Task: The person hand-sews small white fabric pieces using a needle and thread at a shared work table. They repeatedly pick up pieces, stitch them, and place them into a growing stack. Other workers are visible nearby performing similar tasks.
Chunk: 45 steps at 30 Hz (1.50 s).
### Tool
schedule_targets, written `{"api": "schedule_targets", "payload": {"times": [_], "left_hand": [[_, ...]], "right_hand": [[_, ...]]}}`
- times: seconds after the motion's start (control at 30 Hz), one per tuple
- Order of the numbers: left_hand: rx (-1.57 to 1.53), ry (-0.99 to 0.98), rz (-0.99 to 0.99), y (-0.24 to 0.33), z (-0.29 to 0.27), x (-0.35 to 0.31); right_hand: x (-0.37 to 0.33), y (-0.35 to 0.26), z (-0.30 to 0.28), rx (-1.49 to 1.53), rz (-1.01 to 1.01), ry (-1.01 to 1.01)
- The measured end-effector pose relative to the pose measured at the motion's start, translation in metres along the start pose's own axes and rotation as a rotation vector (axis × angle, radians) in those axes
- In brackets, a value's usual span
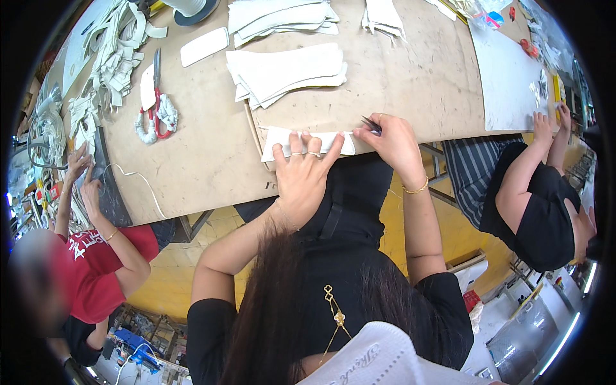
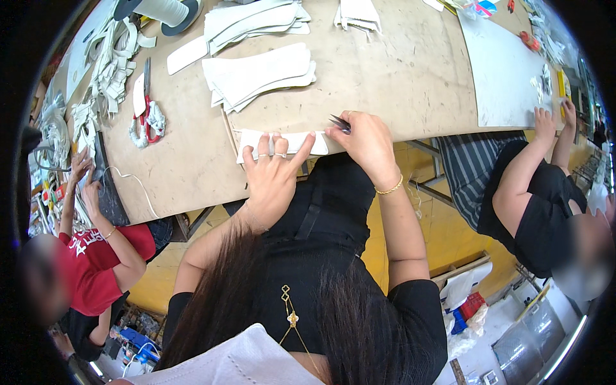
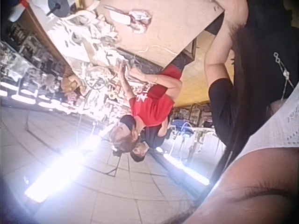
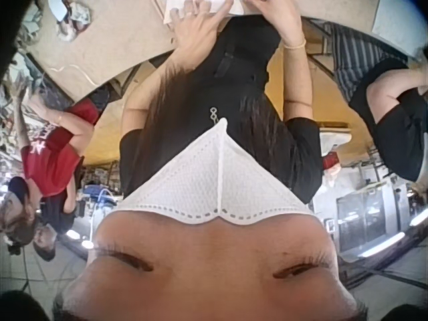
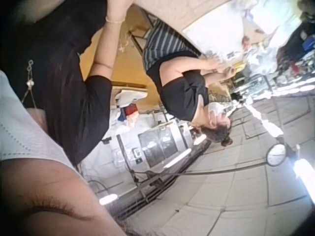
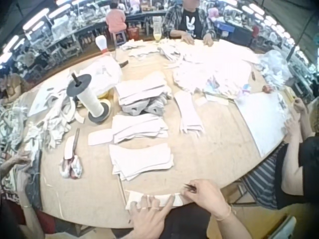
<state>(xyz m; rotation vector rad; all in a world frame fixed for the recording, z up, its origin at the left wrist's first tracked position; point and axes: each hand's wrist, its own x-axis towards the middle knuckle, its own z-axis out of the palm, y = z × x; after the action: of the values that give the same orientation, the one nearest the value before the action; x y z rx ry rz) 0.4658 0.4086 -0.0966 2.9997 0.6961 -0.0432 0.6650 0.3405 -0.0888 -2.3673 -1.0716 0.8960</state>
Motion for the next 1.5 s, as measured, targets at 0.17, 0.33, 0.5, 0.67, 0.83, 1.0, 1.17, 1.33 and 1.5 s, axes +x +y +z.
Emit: {"api": "schedule_targets", "payload": {"times": [0.17, 0.33, 0.5, 0.67, 0.83, 1.0, 1.17, 1.33, 1.5], "left_hand": [[0.022, -0.037, 0.008, 0.002, -0.006, 0.005], [0.053, -0.08, 0.028, 0.0, -0.01, 0.008], [0.049, -0.12, 0.045, -0.001, -0.013, 0.01], [0.021, -0.118, 0.052, -0.003, -0.014, 0.011], [0.071, -0.107, 0.069, -0.003, -0.012, 0.01], [0.067, -0.071, 0.177, -0.013, -0.018, 0.018], [0.028, -0.073, 0.348, -0.036, -0.023, 0.031], [0.079, -0.08, 0.214, -0.039, -0.02, 0.02], [-0.112, -0.139, -0.069, -0.022, -0.014, 0.007]], "right_hand": [[-0.015, -0.002, 0.006, -0.071, -0.162, 0.165], [-0.053, 0.001, 0.023, -0.15, -0.373, 0.345], [-0.072, 0.004, 0.045, -0.166, -0.385, 0.345], [-0.073, 0.008, 0.053, -0.144, -0.403, 0.387], [-0.073, 0.009, 0.055, -0.127, -0.377, 0.36], [-0.075, 0.01, 0.06, -0.111, -0.348, 0.342], [-0.071, 0.011, 0.045, -0.238, -0.387, 0.305], [-0.012, 0.003, 0.013, -0.445, -0.753, 0.237], [0.024, -0.009, 0.0, -0.391, -0.821, 0.042]]}}
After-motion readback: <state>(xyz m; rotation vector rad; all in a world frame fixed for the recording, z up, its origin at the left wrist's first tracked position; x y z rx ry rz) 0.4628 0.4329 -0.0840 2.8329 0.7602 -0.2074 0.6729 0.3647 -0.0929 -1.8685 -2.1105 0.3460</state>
